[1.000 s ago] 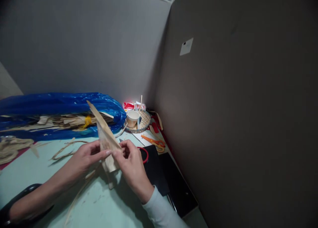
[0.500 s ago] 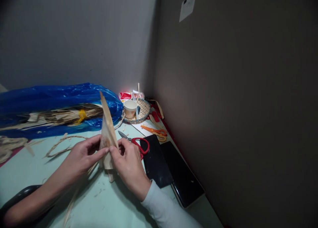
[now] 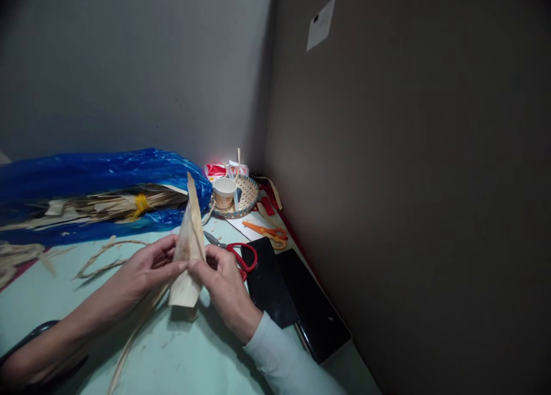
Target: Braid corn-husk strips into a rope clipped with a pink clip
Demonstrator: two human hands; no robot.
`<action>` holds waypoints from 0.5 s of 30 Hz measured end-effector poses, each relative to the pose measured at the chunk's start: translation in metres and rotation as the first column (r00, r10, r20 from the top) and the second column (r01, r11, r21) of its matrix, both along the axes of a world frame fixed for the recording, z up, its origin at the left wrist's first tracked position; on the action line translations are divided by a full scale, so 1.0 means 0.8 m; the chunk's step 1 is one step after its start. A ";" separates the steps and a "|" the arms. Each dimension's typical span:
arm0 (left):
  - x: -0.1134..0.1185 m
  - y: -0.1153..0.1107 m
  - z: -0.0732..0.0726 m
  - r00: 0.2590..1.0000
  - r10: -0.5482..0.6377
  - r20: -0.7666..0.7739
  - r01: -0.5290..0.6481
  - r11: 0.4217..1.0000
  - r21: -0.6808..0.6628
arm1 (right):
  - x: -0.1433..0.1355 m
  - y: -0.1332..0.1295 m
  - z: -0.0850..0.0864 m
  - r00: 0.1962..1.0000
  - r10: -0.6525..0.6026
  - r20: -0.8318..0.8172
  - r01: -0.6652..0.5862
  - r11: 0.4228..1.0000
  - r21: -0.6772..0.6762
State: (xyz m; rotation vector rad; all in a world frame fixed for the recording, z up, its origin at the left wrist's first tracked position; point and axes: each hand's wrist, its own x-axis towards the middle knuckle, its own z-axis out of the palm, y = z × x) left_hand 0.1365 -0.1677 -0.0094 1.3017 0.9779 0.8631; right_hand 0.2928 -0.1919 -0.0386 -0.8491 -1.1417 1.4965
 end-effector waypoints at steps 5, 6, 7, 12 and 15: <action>-0.002 0.000 0.001 0.998 -0.021 0.054 0.025 0.997 -0.067 | 0.001 0.005 -0.013 0.999 -0.003 -0.049 0.002 1.000 -0.007; -0.003 0.000 0.001 0.995 -0.039 0.093 0.049 0.993 -0.106 | 0.001 0.006 -0.016 0.997 0.004 -0.079 -0.005 1.000 -0.021; -0.004 -0.001 0.001 0.989 -0.050 0.142 0.072 0.986 -0.152 | 0.000 0.007 -0.017 0.994 0.011 -0.112 -0.015 0.999 -0.035; -0.003 -0.003 0.011 0.947 -0.008 0.320 0.109 0.948 -0.299 | 0.001 0.011 -0.008 0.972 0.049 -0.230 -0.066 0.995 -0.069; -0.001 -0.003 0.021 0.912 0.092 0.400 0.041 0.949 -0.312 | 0.006 0.016 -0.004 0.965 0.000 -0.262 -0.037 0.990 -0.136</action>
